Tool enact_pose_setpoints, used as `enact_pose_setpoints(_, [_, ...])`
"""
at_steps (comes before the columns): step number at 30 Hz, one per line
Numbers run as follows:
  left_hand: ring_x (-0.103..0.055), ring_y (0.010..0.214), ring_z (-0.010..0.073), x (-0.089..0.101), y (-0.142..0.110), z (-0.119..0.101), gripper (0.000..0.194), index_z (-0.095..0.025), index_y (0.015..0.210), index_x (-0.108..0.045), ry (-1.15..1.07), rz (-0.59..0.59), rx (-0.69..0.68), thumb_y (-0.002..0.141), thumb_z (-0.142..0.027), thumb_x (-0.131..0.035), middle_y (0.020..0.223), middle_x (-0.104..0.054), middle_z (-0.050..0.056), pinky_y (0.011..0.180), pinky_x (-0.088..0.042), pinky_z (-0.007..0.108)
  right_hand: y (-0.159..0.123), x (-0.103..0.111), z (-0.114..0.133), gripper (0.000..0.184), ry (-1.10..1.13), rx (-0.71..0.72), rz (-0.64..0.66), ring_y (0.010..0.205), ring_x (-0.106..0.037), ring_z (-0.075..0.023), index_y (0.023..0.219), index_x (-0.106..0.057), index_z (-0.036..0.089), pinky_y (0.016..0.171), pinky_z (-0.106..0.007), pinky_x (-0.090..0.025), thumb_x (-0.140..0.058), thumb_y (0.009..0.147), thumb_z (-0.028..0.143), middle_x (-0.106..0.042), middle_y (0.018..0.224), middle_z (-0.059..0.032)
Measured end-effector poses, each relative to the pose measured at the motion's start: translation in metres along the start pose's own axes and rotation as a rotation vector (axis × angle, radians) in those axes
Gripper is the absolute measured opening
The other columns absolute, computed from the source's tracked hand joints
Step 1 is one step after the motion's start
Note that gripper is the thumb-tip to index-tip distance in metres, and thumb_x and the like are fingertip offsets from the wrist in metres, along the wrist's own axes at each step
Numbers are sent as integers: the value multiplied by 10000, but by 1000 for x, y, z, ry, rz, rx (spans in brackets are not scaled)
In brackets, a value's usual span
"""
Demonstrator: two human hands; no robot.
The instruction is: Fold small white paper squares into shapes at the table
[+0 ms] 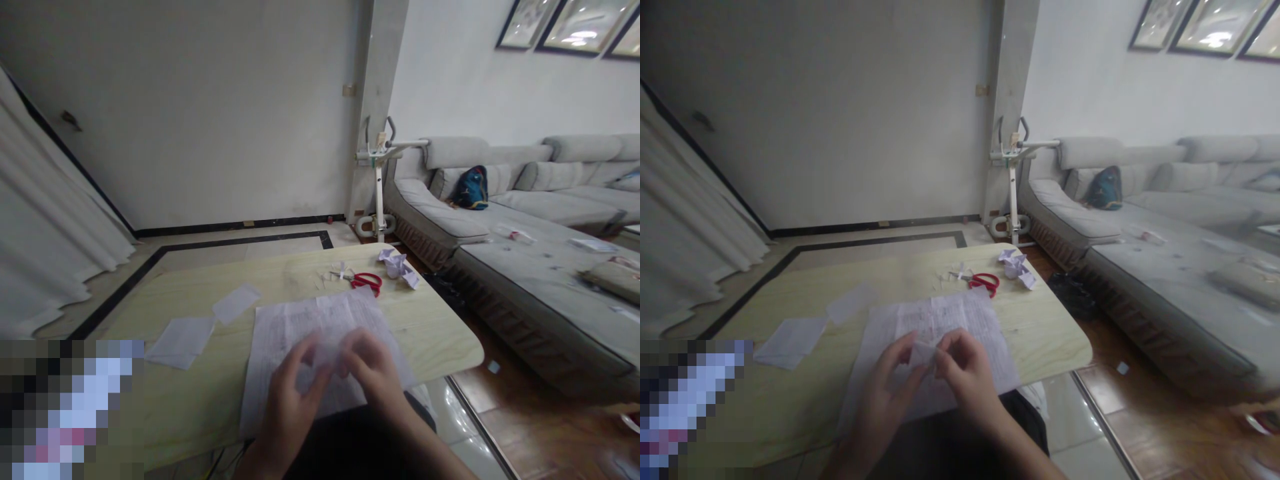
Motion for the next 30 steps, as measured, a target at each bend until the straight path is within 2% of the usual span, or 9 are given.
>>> enact_pose_setpoints(2, [-714, 784, 190, 0, 1, 0, 292, -213, 1149, -608, -47, -8, 65, 878, -321, -608, 938, -735, 55, 665, -611, 295, 1, -1, -1, 290, 30, -5, 5, 548, -515, -127, 731, -539, 193, 545, -249, -428, -659, 829, 438, -541, 587, 28])
enact_pose_setpoints(5, [-720, 727, 168, 4, 2, -4, 300, -205, 1157, -608, -97, -41, 81, 869, -288, -617, 891, -749, 42, 639, -602, 260, 2, -2, 0, 289, 63, 19, 1, 548, -528, -125, 728, -532, 194, 562, -249, -441, -667, 827, 430, -547, 584, 32])
enact_pose_setpoints(9, [-727, 770, 167, 8, 5, -11, 172, -216, 1024, -674, -126, -10, -12, 868, -208, -604, 875, -761, 29, 711, -597, 261, 1, -2, 2, 227, 42, 44, 5, 567, -526, -120, 751, -534, 195, 553, -235, -435, -661, 838, 362, -550, 626, 28])
enact_pose_setpoints(12, [-723, 837, 172, 8, 6, -12, 147, -222, 960, -694, -147, 50, -47, 869, -169, -591, 898, -763, 26, 757, -589, 264, -2, 1, 6, 138, -92, 141, -41, 653, -539, -137, 847, -557, 204, 599, -251, -457, -668, 820, 282, -552, 737, 10])
enact_pose_setpoints(15, [-716, 888, 185, 9, 7, -9, 199, -220, 1036, -684, -148, 76, -12, 868, -170, -590, 973, -758, 42, 769, -588, 276, -3, 3, 12, 171, -272, 256, -2, 726, -553, -157, 979, -587, 215, 680, -287, -474, -642, 818, 194, -567, 807, -7])
enact_pose_setpoints(19, [-706, 885, 185, 11, 9, -10, 201, -230, 1022, -692, -194, 120, 34, 862, -173, -584, 964, -753, 32, 780, -581, 284, -1, 3, 19, 69, -415, 294, 152, 718, -561, -170, 877, -649, 206, 671, -300, -466, -618, 838, 159, -592, 759, -17])
enact_pose_setpoints(24, [-706, 767, 172, 13, 10, -11, 190, -220, 1001, -701, -277, 127, 201, 826, -219, -628, 893, -754, 26, 705, -594, 271, 0, 7, 19, 189, -426, 260, 103, 731, -596, -178, 1024, -669, 220, 702, -323, -490, -657, 836, 194, -659, 822, -32])
enact_pose_setpoints(27, [-714, 791, 192, 13, 10, -10, 160, -213, 942, -723, -283, 108, 247, 806, -239, -645, 893, -765, 37, 704, -598, 280, -1, 7, 19, 233, -439, 279, 103, 731, -603, -177, 1072, -669, 233, 709, -324, -494, -656, 842, 196, -668, 821, -28])
enact_pose_setpoints(30, [-720, 850, 201, 13, 11, -8, 198, -217, 992, -721, -301, 112, 271, 814, -248, -638, 950, -768, 42, 728, -598, 283, -1, 7, 19, 251, -466, 305, 126, 730, -599, -174, 1088, -669, 235, 702, -313, -492, -654, 844, 180, -665, 807, -24])
Point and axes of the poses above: each hand's wrist, its own y-axis towards the middle knuckle, its own x-axis out of the back of the hand, z = x × y, the point moved 3 cm from there along y, towards the middle knuckle
